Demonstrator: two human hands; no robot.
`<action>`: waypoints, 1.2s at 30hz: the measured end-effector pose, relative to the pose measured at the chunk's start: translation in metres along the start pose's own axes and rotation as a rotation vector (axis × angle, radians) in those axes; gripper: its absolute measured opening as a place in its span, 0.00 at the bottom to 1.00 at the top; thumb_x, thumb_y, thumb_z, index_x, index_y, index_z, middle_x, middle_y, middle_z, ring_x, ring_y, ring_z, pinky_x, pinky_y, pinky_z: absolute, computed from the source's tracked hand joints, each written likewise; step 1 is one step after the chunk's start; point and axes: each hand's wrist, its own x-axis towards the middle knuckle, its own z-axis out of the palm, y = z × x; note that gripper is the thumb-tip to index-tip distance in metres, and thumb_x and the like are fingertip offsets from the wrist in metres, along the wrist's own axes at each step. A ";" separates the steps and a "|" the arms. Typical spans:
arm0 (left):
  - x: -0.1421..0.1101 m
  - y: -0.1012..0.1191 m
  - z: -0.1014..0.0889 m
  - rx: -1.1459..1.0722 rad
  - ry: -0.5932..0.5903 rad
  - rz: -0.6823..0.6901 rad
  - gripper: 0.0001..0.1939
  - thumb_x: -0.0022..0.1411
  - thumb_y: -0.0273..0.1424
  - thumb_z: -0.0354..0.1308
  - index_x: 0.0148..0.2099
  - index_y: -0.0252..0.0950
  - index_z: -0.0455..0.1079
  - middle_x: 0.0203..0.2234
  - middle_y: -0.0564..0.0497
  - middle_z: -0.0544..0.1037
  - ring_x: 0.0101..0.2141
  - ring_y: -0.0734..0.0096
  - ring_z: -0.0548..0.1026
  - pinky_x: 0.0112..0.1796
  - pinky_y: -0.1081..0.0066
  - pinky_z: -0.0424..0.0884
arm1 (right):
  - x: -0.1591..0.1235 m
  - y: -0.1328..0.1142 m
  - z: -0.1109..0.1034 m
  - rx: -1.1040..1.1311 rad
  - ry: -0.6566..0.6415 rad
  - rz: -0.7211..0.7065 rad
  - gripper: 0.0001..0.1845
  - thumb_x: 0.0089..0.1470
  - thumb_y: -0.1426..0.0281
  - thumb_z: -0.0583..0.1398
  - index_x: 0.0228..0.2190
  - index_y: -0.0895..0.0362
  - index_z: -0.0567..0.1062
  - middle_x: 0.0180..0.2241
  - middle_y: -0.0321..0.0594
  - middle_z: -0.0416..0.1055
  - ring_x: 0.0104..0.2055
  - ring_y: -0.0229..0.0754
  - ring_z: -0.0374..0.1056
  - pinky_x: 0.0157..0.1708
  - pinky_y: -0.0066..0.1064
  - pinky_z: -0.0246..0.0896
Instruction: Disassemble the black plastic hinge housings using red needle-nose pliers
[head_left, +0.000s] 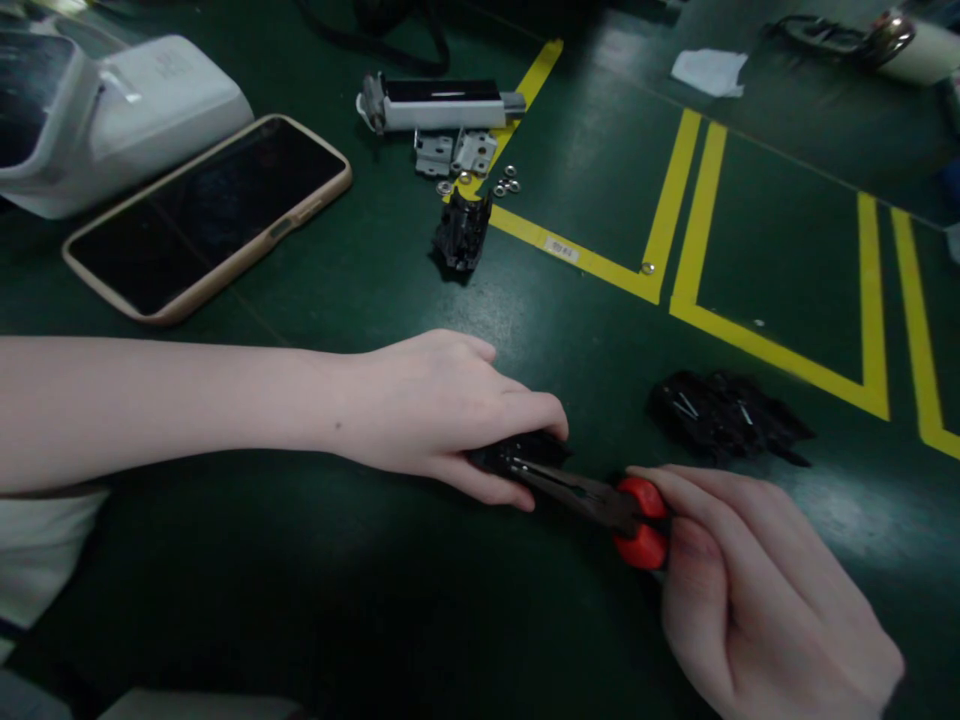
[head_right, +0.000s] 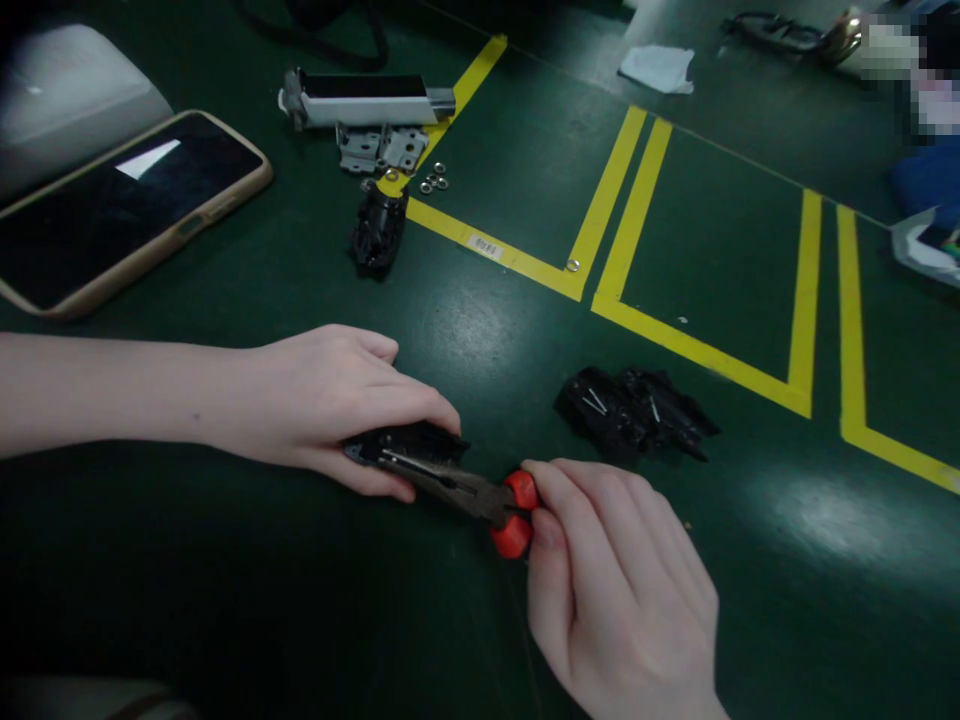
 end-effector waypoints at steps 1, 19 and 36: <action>0.000 0.000 0.000 -0.001 -0.005 -0.005 0.20 0.66 0.43 0.59 0.53 0.35 0.67 0.37 0.55 0.81 0.29 0.74 0.75 0.33 0.70 0.59 | 0.000 0.000 0.000 -0.004 0.000 -0.008 0.11 0.60 0.79 0.54 0.43 0.62 0.73 0.40 0.48 0.73 0.41 0.45 0.71 0.38 0.37 0.64; 0.000 0.000 0.002 0.025 0.016 0.016 0.19 0.67 0.42 0.59 0.53 0.34 0.68 0.36 0.56 0.81 0.28 0.74 0.75 0.32 0.70 0.59 | 0.003 -0.001 0.003 -0.023 0.028 0.012 0.11 0.61 0.78 0.54 0.43 0.60 0.73 0.39 0.45 0.73 0.39 0.44 0.71 0.38 0.37 0.65; -0.001 -0.001 0.001 -0.021 0.010 0.000 0.19 0.65 0.43 0.60 0.51 0.35 0.69 0.35 0.58 0.81 0.26 0.74 0.72 0.31 0.70 0.59 | -0.001 0.004 0.000 -0.002 0.042 0.052 0.13 0.59 0.80 0.54 0.42 0.58 0.74 0.39 0.44 0.75 0.38 0.45 0.72 0.37 0.38 0.64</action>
